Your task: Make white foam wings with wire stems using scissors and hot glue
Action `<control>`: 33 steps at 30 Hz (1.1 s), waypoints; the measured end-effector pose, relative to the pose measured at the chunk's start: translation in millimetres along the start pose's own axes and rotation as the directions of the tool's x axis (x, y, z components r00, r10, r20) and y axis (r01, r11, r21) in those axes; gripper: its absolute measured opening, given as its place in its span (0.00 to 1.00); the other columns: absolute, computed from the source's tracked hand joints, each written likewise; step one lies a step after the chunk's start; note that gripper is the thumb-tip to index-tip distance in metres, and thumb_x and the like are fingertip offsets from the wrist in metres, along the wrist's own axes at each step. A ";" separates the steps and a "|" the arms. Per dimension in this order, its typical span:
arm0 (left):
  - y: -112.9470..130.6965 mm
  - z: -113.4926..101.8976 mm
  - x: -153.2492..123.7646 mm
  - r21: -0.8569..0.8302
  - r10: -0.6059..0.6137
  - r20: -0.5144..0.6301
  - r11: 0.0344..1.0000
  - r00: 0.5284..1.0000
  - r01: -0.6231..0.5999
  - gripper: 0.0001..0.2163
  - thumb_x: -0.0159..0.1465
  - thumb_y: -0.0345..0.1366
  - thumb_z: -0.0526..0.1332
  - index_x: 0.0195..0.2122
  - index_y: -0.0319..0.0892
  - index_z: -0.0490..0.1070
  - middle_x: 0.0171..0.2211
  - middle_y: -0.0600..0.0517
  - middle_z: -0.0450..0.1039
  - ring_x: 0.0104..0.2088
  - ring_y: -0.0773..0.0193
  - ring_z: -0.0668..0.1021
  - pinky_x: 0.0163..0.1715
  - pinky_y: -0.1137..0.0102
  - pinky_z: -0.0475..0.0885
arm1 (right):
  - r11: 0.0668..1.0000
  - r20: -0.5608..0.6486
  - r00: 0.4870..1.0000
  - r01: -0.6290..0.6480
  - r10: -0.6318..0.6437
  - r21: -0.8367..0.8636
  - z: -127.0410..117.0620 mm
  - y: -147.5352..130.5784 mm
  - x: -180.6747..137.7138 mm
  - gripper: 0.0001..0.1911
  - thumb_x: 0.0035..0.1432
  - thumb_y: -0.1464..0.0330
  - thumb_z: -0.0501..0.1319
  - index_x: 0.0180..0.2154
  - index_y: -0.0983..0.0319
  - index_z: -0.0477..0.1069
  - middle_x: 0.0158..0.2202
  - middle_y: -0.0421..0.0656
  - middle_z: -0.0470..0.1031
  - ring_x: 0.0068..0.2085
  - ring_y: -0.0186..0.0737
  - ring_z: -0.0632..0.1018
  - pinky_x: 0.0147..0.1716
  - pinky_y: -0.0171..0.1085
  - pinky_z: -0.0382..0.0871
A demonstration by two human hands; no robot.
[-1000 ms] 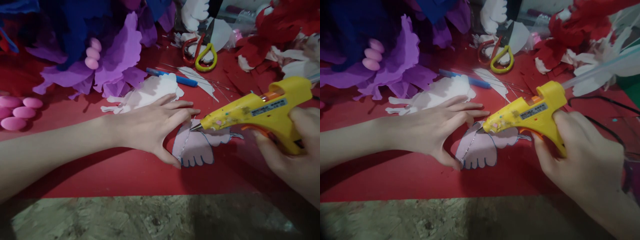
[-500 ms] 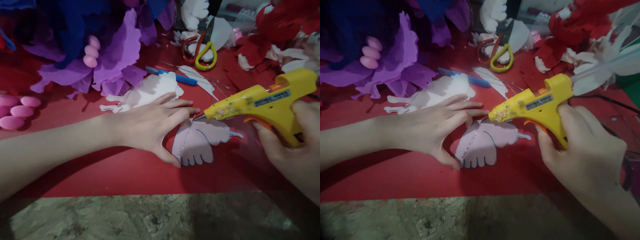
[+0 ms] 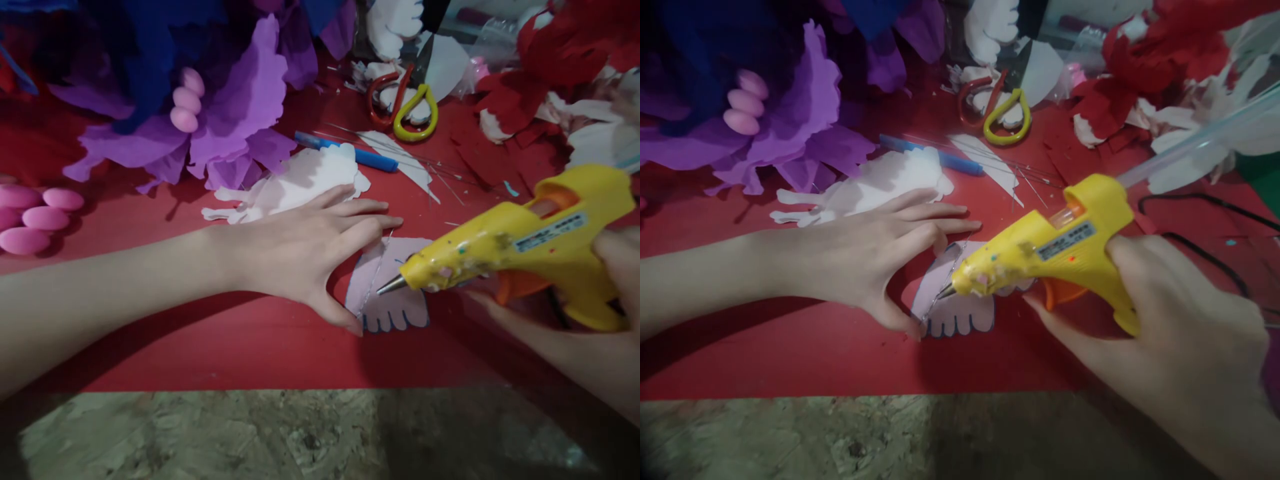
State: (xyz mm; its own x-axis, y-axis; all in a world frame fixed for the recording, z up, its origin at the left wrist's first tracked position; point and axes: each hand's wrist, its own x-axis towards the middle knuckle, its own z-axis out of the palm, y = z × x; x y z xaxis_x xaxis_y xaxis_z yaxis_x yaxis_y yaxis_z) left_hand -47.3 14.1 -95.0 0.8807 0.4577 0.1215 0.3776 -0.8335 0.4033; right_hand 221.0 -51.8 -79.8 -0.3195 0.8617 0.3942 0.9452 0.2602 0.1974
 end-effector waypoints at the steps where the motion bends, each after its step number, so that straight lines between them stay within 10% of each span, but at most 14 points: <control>1: 0.2 0.0 0.2 0.003 -0.002 0.000 1.000 1.000 0.002 0.34 0.52 0.56 0.61 0.53 0.36 0.62 0.59 0.37 0.58 0.61 0.47 0.58 0.60 0.55 0.46 | 0.999 -0.018 0.999 0.035 -0.034 0.019 -2.1 -3.9 0.5 0.24 0.46 0.45 0.58 0.30 0.59 0.58 0.25 0.38 0.58 0.22 0.33 0.59 0.18 0.34 0.50; 33: -0.5 1.1 1.1 0.003 -0.021 0.012 1.000 1.000 0.021 0.36 0.51 0.56 0.60 0.55 0.34 0.60 0.60 0.36 0.57 0.61 0.47 0.58 0.60 0.56 0.45 | 0.997 -0.045 0.997 0.066 -0.064 0.035 -9.9 -31.1 1.1 0.20 0.51 0.50 0.59 0.34 0.60 0.62 0.26 0.37 0.61 0.22 0.31 0.59 0.19 0.35 0.51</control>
State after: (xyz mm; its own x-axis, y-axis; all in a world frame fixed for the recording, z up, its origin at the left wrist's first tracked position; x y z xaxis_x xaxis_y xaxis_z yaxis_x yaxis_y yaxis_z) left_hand -46.2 14.6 -96.1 0.8761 0.4712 0.1020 0.3967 -0.8248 0.4029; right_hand 190.6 -63.3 -76.7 -0.3824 0.8226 0.4208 0.9238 0.3316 0.1912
